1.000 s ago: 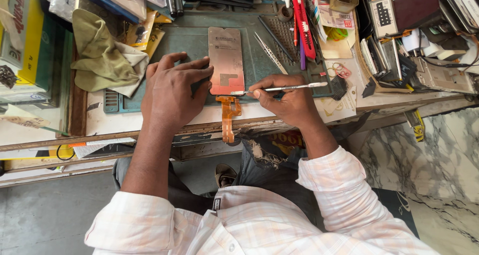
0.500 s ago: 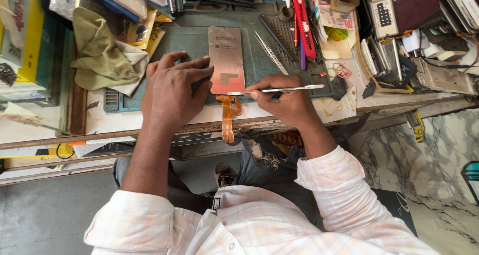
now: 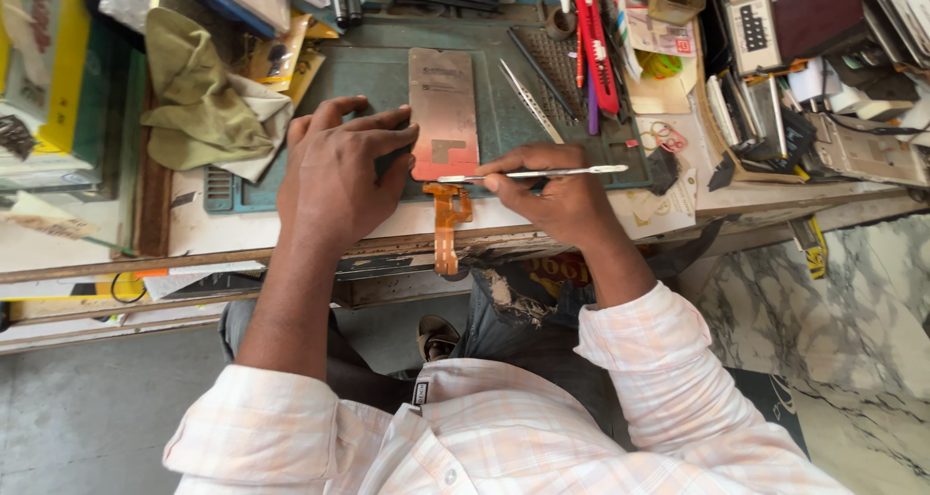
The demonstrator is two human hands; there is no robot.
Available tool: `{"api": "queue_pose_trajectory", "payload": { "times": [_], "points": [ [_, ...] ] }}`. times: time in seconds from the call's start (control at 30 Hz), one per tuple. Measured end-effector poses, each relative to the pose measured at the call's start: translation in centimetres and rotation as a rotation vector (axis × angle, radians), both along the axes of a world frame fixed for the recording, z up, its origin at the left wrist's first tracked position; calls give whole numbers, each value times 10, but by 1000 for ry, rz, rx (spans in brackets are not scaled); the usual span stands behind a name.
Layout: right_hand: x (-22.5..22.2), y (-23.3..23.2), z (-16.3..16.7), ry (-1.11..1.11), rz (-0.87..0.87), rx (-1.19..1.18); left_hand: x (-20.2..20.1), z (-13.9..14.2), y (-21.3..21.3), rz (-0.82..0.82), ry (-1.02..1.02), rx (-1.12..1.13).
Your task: The person uses a metal spudger to carefully pry and remove a small black component from a smartphone screen assembly. After removal, the person wipes the work surface with a cloth.
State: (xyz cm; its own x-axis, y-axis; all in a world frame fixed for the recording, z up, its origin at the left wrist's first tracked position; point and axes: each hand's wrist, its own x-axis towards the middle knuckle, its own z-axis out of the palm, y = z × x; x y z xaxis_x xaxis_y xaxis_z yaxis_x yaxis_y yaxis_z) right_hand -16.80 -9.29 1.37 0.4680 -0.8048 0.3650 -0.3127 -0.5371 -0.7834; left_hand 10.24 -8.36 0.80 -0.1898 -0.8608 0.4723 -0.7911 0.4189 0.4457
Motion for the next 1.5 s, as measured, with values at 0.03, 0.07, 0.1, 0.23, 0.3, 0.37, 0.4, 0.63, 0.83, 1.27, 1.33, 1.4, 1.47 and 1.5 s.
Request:
{"api": "queue_pose_trajectory", "payload": {
  "times": [0.03,0.07,0.1,0.23,0.3,0.37,0.4,0.63,0.83,1.27,1.33,1.4,1.47,1.5],
  "points": [
    [0,0,0,-3,25,-45,-1,0,-1,-3,2,1],
    [-1,1,1,8,-5,-19,-2,0,-1,-3,0,5],
    [-2,1,1,17,-29,8,-2,0,-1,1,-4,10],
    [-2,1,1,-14,-43,54,-1,2,1,0,-25,4],
    [-1,1,0,11,-40,70,-1,3,2,7,-15,18],
    [-1,1,1,22,-31,50,-3,4,1,7,-5,29],
    [-2,1,1,19,-17,23,-3,4,1,11,-2,36],
    [0,0,0,22,-70,114,-2,4,2,12,-32,17],
    [-1,-1,0,-45,-48,127,-3,3,2,19,-31,21],
    [3,0,3,30,-38,79,-1,2,2,15,-23,14],
    [3,0,4,77,-30,29,-3,2,2,22,-10,29],
    [2,0,6,40,-24,44,-3,1,2,23,-10,16],
    [3,0,7,13,-13,67,-2,0,2,24,-13,3],
    [4,0,6,7,-10,83,-2,0,2,20,-15,-4]
  ]
}}
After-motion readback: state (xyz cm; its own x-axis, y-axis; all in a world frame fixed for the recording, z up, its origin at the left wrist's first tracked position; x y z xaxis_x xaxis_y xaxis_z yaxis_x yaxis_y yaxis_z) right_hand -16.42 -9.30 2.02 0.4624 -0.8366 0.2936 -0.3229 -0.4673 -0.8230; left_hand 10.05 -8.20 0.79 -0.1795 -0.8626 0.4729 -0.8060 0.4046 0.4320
